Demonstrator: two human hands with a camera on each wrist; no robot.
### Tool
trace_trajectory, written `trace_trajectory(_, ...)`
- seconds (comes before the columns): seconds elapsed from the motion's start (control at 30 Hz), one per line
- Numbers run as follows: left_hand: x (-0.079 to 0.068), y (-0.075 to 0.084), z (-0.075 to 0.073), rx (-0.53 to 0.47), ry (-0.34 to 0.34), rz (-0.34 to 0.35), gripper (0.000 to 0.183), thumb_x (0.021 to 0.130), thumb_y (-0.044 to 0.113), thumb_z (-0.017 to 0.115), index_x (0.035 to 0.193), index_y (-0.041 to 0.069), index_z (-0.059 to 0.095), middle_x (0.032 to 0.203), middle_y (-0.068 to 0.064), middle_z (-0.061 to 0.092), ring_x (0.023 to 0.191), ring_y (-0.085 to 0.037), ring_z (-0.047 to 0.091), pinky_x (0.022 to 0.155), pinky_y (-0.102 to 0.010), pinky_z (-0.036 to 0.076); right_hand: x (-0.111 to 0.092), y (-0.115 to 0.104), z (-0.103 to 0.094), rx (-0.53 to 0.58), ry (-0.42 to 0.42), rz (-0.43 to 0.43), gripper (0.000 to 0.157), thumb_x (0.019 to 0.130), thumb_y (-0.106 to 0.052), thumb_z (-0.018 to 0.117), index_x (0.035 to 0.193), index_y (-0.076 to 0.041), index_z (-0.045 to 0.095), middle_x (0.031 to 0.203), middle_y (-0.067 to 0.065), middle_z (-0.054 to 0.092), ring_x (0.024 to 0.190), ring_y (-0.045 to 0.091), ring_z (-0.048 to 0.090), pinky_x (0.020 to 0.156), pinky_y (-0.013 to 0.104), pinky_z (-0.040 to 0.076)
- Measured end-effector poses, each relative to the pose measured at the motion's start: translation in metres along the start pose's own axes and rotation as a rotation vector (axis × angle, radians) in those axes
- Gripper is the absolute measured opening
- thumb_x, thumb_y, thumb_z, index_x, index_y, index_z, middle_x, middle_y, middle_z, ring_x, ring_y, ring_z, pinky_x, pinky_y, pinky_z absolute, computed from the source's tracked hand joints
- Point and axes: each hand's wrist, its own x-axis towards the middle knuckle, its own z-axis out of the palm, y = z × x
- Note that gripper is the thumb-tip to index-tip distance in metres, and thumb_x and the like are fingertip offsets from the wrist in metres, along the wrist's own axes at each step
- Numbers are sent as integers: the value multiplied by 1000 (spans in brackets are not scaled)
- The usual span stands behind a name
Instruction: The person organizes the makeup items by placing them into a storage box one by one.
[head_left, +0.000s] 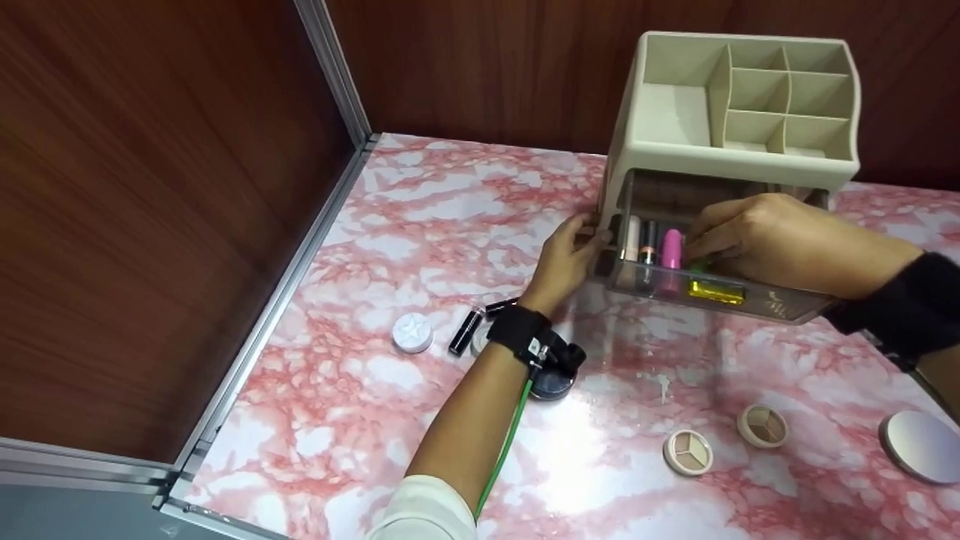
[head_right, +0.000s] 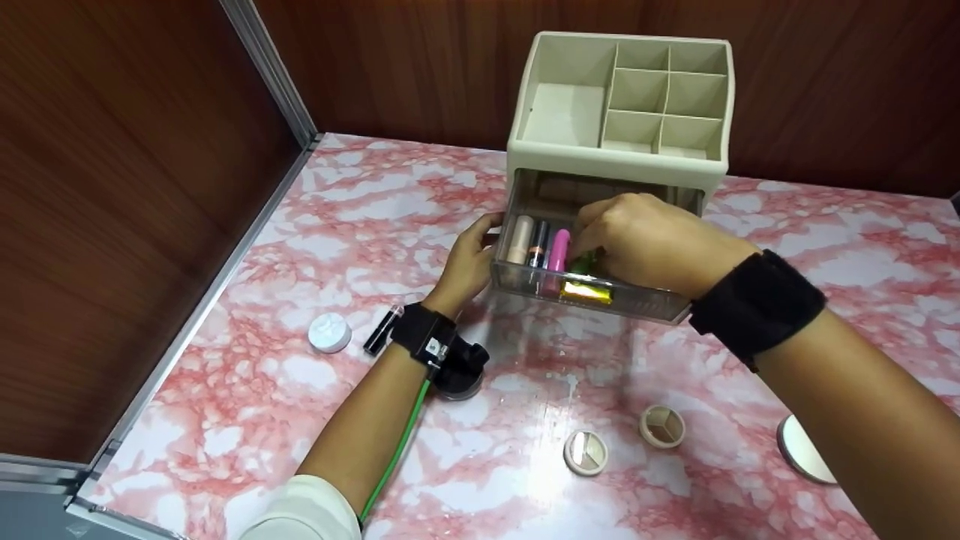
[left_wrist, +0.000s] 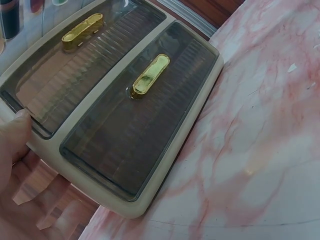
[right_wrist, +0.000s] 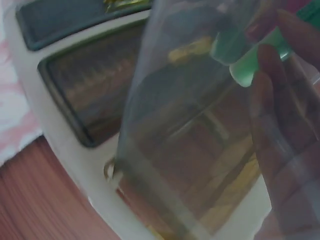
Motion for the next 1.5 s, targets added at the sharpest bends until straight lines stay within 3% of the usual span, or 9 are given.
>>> trace_trajectory(0.13,0,1,1,13,-7,9,30,96,21,63,121,4,61,108,-3,63,98,-8,59,82,-17,48,-1,1,1,82,-5,18,37,68,9,75,97,-15,77,103,-2,70,90,10,66,82,9,46)
trace_trajectory(0.3,0,1,2,15,-7,28,27,96,18,63,118,2,61,106,-4,63,98,-9,59,83,-17,48,-1,-1,1,107,1,52,39,67,11,76,97,-13,76,104,0,70,91,12,67,80,11,48)
trace_trajectory(0.6,-2,0,2,-31,-18,21,29,96,18,64,121,4,61,108,-4,62,101,-14,59,84,-18,48,-1,-5,1,133,6,110,47,63,15,78,100,-14,74,102,-6,69,84,4,65,72,13,51)
trace_trajectory(0.87,-1,0,3,-16,-20,13,29,97,18,63,121,4,60,110,-4,62,99,-10,59,83,-18,49,-3,-6,0,185,-1,177,51,61,20,77,100,-13,73,105,-4,68,80,6,66,69,14,52)
trace_trajectory(1.17,-2,-1,4,-22,-17,0,29,96,20,63,121,4,61,108,-3,62,99,-10,59,83,-19,49,-4,-7,-2,153,12,167,45,62,16,82,96,-12,73,105,-2,68,81,6,66,69,14,51)
trace_trajectory(1.5,0,0,0,-33,-12,8,26,96,17,63,119,5,61,109,-2,61,96,-9,60,82,-19,50,-7,-6,-4,40,72,140,39,62,14,80,90,-12,74,97,-4,70,80,8,66,69,12,50)
